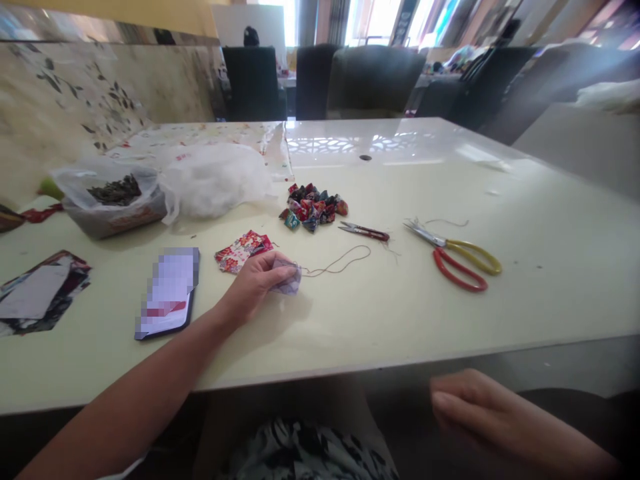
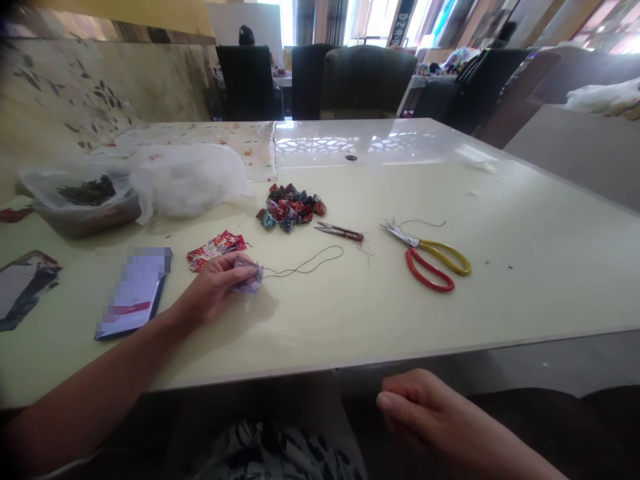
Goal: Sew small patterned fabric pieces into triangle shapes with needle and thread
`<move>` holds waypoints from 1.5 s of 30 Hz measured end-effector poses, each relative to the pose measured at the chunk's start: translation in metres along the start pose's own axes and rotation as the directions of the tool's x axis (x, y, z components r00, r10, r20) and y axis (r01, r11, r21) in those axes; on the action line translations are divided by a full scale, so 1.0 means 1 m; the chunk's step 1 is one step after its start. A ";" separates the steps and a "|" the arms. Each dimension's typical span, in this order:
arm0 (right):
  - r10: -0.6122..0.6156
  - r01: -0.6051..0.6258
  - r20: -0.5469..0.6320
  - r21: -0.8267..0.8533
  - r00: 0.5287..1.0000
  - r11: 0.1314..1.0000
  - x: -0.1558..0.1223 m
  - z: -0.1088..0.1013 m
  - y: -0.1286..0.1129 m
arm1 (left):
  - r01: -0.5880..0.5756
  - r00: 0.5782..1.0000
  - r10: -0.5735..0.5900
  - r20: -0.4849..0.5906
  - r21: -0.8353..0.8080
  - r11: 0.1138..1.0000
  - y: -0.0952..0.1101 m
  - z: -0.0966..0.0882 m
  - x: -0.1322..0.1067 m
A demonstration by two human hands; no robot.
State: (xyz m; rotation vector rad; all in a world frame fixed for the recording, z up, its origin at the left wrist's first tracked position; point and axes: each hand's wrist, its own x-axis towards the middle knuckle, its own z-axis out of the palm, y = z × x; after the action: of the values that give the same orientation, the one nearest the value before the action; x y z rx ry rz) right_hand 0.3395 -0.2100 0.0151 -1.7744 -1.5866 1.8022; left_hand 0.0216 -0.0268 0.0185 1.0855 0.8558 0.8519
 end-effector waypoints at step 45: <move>-0.602 0.934 -0.753 0.045 0.266 0.356 0.145 -0.114 -0.161 | -0.005 0.977 0.072 -0.199 0.321 0.947 0.002 -0.014 0.010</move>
State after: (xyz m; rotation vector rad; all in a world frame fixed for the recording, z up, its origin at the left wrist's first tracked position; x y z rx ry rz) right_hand 0.3026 0.0257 0.0709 -0.7968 -1.1723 0.7892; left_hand 0.0128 -0.0124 0.0155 1.3132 1.1817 0.8904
